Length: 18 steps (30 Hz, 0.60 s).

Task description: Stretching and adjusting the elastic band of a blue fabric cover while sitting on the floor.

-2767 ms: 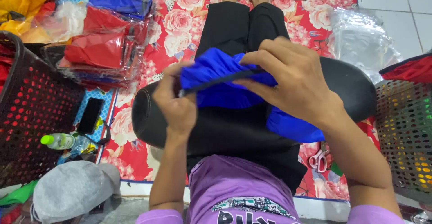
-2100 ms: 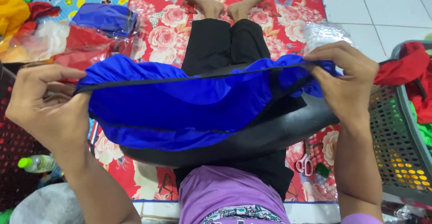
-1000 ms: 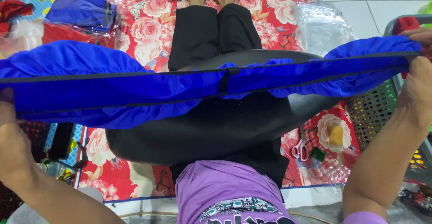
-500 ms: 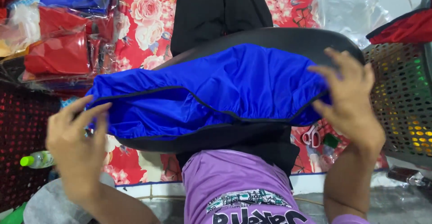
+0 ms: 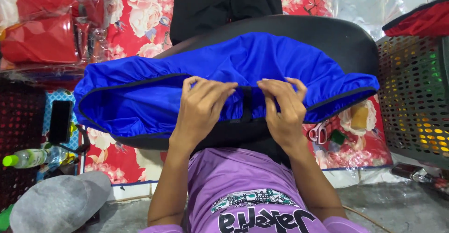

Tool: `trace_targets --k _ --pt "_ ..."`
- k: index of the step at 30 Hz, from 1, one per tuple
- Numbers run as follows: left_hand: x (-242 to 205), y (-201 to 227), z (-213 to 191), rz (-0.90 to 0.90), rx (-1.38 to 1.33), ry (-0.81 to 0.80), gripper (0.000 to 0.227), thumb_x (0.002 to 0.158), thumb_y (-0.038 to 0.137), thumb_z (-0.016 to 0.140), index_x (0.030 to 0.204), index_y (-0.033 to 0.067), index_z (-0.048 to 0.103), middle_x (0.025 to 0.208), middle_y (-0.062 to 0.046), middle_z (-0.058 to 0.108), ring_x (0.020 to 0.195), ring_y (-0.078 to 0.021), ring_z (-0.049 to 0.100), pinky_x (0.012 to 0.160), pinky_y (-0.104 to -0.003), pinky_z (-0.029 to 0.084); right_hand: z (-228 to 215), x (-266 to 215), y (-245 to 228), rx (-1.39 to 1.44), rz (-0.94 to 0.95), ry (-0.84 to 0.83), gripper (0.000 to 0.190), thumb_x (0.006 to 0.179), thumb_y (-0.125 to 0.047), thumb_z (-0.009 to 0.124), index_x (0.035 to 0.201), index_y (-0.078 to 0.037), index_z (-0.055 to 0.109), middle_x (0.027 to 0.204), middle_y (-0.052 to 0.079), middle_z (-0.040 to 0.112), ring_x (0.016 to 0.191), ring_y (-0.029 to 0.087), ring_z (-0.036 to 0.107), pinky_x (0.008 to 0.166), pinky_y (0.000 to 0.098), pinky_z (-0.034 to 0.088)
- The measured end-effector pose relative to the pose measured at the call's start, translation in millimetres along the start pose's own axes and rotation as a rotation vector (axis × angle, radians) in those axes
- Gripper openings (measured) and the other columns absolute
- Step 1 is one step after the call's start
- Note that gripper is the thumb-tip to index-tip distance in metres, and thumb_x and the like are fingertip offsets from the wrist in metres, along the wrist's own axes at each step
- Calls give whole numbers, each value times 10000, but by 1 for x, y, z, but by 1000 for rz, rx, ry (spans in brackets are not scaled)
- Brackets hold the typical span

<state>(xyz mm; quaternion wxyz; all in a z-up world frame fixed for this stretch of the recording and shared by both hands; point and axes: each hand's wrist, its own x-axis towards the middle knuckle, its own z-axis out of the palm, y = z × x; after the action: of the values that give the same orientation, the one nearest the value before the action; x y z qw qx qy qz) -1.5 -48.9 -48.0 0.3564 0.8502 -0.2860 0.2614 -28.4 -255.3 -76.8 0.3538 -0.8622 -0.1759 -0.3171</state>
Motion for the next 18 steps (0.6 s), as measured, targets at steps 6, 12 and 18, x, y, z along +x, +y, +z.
trace_targets --k 6,12,18 --pt "2 -24 20 -102 -96 63 114 1025 140 720 1115 191 768 928 69 729 821 -150 702 854 -306 486 27 13 9 69 12 108 278 956 186 618 1096 -21 738 998 107 737 914 313 744 836 398 569" --pt "-2 -29 24 -107 -152 45 132 1011 124 724 1128 171 764 895 32 709 803 -181 676 855 -328 478 24 15 16 249 72 17 266 908 122 683 1120 -30 734 982 113 717 923 326 722 833 429 563" --pt "5 -21 18 -73 -156 0 205 906 126 802 1105 166 768 884 7 695 796 -205 649 869 -356 458 24 15 19 338 86 -74 285 864 29 796 1132 -59 753 998 84 714 939 309 699 867 433 521"
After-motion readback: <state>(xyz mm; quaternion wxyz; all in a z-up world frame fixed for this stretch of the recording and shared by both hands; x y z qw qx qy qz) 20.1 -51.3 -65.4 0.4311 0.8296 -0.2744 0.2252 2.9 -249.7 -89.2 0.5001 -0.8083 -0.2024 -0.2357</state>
